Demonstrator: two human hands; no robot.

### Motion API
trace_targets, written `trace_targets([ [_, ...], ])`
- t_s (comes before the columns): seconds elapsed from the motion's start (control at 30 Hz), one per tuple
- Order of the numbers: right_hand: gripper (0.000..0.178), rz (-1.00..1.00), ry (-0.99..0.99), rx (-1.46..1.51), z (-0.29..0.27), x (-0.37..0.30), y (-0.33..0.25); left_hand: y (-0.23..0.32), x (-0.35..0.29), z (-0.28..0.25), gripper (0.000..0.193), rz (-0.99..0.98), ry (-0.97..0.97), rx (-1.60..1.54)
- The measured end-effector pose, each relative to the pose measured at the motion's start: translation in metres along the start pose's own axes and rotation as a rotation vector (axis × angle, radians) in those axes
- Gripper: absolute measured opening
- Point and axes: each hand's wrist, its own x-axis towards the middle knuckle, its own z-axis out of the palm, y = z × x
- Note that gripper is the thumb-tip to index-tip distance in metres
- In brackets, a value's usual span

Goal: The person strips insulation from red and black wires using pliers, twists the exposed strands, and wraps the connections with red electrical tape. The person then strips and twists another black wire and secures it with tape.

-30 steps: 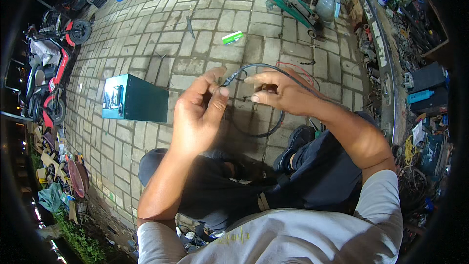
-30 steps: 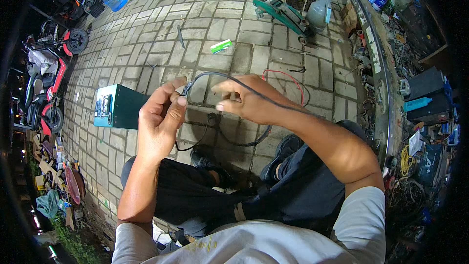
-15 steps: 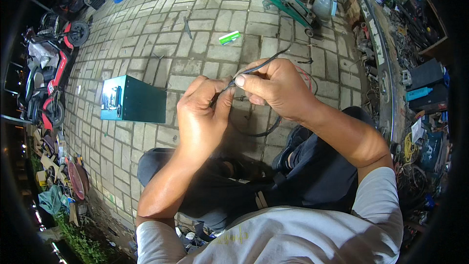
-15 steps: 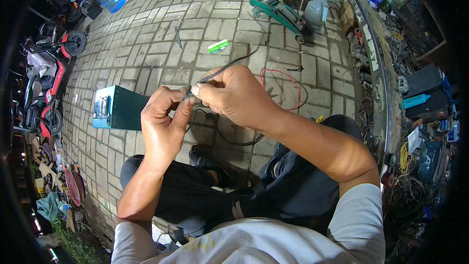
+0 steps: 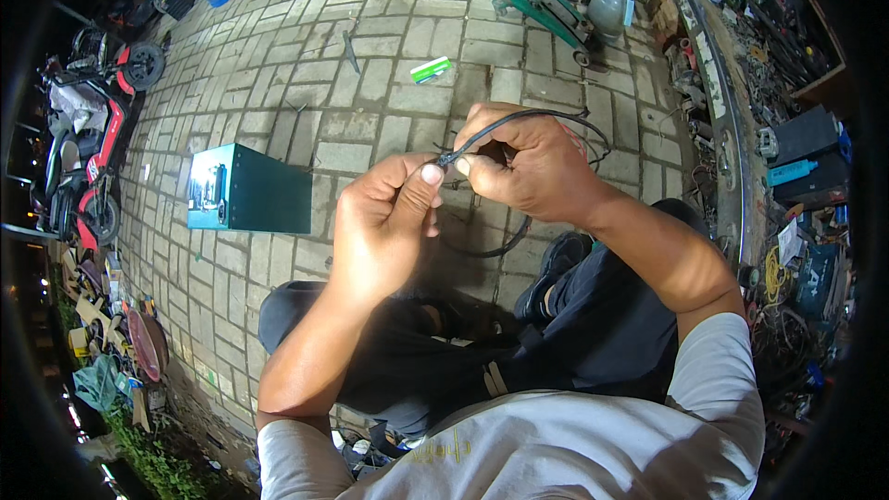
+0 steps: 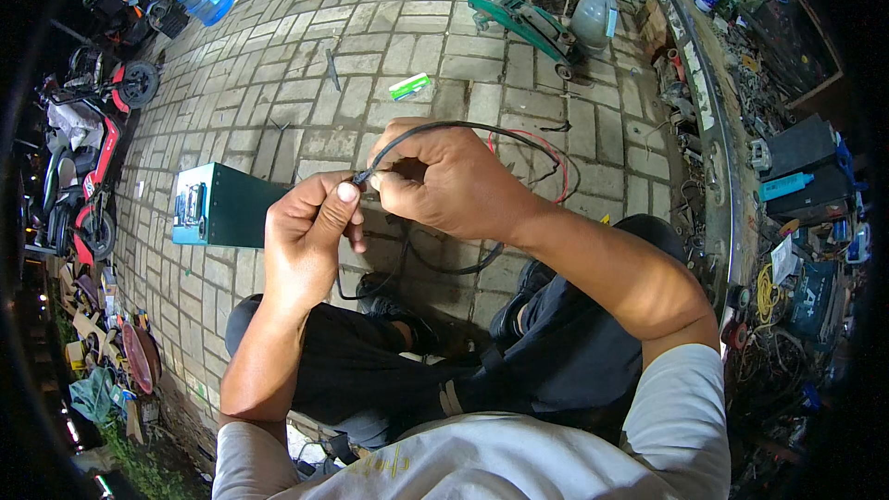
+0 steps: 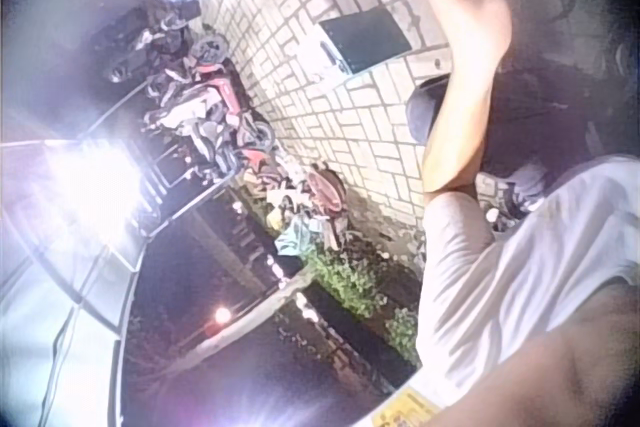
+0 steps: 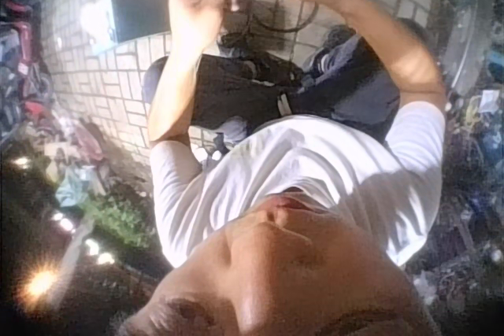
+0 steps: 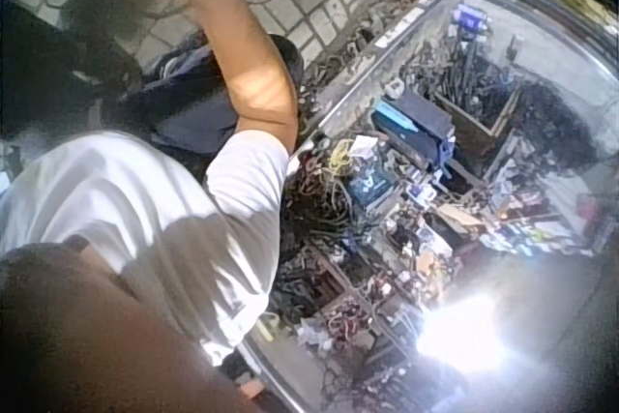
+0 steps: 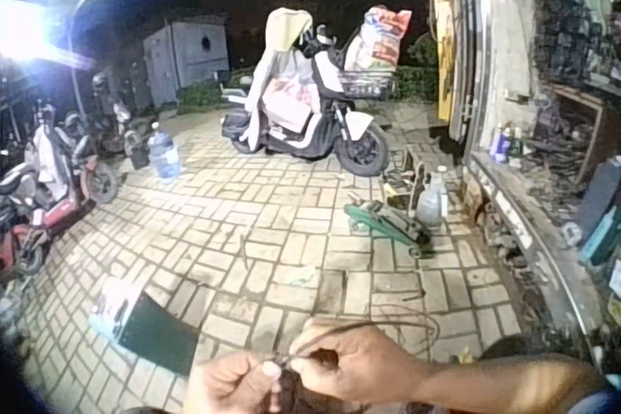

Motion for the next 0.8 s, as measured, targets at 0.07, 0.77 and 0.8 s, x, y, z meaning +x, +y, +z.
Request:
trace_targets([
  [0.07, 0.011, -0.093, -0.022, -0.085, -0.007, 0.007, 0.006, 0.003, -0.001, -0.004, 0.024, -0.055, -0.055, 0.05],
  [0.77, 0.025, 0.331, -0.172, 0.258, -0.014, -0.001, 0.012, -0.006, 0.005, -0.008, 0.006, 0.39, 0.156, 0.596],
  [0.8, 0.025, 0.248, -0.192, 0.29, -0.01, -0.001, 0.009, -0.005, 0.006, -0.006, 0.006, 0.407, 0.167, 0.631],
])
